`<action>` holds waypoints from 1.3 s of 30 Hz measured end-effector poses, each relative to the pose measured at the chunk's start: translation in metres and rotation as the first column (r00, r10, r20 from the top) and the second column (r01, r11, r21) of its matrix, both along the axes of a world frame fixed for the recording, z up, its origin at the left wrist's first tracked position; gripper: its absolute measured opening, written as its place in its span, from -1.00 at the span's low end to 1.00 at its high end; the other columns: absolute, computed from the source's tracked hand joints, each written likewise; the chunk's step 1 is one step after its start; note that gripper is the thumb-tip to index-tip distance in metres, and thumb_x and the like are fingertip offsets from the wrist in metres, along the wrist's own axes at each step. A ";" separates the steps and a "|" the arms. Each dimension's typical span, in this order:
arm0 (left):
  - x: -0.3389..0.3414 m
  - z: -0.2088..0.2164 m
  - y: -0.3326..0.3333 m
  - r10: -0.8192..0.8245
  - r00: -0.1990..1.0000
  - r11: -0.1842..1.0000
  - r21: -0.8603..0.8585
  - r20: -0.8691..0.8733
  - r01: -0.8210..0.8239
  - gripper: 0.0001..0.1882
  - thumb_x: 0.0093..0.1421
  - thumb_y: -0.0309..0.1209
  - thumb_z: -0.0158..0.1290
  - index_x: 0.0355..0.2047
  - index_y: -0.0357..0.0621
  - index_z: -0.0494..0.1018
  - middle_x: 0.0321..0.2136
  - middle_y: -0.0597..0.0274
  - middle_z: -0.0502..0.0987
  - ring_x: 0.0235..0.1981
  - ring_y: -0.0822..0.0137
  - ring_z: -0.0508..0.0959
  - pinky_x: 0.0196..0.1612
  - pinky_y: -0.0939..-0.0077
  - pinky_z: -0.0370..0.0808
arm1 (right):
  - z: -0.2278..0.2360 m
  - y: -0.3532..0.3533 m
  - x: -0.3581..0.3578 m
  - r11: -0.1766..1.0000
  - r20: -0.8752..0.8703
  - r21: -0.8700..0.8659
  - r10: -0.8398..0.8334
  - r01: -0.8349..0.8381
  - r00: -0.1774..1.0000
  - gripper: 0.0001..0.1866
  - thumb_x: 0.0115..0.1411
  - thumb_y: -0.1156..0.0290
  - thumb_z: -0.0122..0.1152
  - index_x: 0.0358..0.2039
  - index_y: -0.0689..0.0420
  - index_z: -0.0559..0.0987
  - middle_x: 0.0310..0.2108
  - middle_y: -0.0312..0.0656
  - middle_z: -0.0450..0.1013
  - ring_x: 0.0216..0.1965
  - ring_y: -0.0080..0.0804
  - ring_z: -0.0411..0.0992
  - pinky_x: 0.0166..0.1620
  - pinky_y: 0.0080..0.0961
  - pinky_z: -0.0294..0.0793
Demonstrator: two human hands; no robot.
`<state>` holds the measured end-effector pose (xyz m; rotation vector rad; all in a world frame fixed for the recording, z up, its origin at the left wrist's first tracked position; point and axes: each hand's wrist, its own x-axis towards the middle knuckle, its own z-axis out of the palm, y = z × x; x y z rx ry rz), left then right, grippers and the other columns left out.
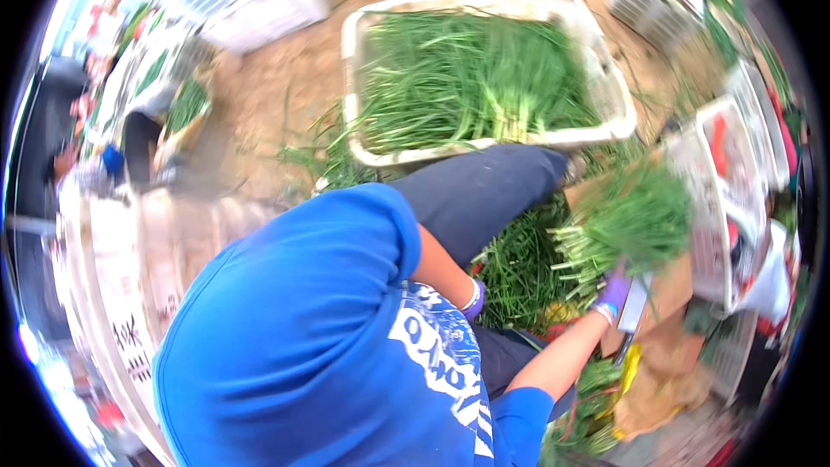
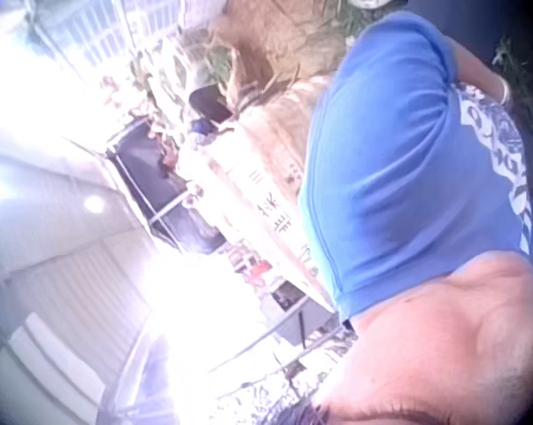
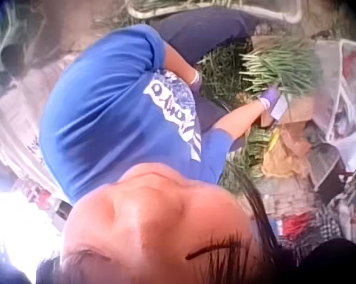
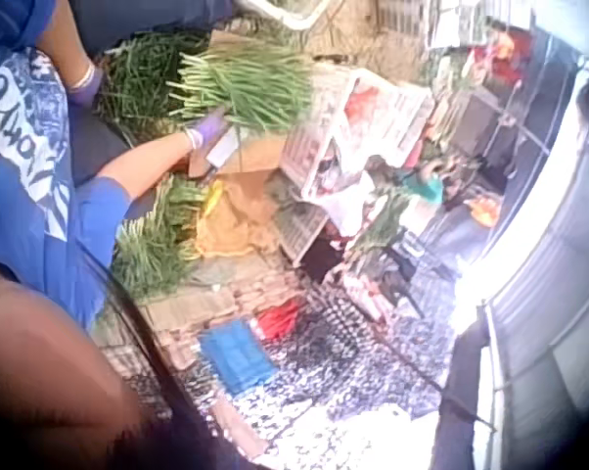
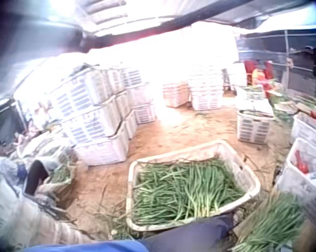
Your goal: The person sorts through green chives, gathers them into a bundle, aligns the roots, and secures the bundle with a red tie.
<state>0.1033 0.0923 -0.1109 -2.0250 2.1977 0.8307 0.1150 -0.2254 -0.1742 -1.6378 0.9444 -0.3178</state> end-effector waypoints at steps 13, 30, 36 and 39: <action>-0.016 0.051 0.043 -0.195 0.980 0.979 -0.070 -0.036 0.192 -0.66 0.10 -0.20 -0.15 -0.18 -0.02 0.45 -0.21 0.08 0.47 -0.22 0.09 0.48 -0.20 0.20 0.39 | 0.147 0.106 -0.119 0.793 -0.379 -0.595 -0.132 -0.132 0.916 -0.37 0.10 0.19 0.03 0.07 0.36 0.17 -0.04 0.08 0.27 -0.06 -0.22 0.28 -0.03 -0.47 0.23; 0.070 0.103 0.151 0.147 0.975 0.914 -0.354 -0.165 -0.197 -0.80 0.02 -0.29 -0.06 -0.44 -0.10 0.48 -0.50 0.09 0.48 -0.45 0.10 0.48 -0.37 0.28 0.41 | 0.266 0.198 -0.367 0.621 0.106 -0.640 -0.513 0.453 0.852 -0.54 0.18 0.30 -0.09 0.04 0.29 0.24 -0.06 -0.08 0.28 -0.12 -0.37 0.30 -0.02 -0.51 0.23; 0.134 0.160 0.180 0.587 0.774 0.709 -0.312 -0.237 -0.633 -0.78 0.07 -0.36 0.02 -0.33 -0.24 0.48 -0.46 0.14 0.52 -0.41 0.34 0.51 -0.30 0.53 0.42 | 0.222 0.212 -0.393 0.679 0.250 -0.413 -0.556 0.607 0.793 -0.57 0.19 0.37 -0.10 0.03 0.32 0.25 -0.09 -0.07 0.31 -0.10 -0.38 0.29 0.00 -0.51 0.23; 0.170 0.157 0.196 0.704 0.622 0.584 -0.219 -0.343 -0.782 -0.76 0.09 -0.34 -0.01 -0.35 -0.29 0.47 -0.49 0.13 0.51 -0.41 0.36 0.50 -0.28 0.54 0.42 | 0.211 0.216 -0.400 0.673 0.343 -0.393 -0.524 0.626 0.779 -0.59 0.18 0.39 -0.11 0.02 0.33 0.26 -0.10 -0.07 0.32 -0.12 -0.38 0.30 0.00 -0.50 0.23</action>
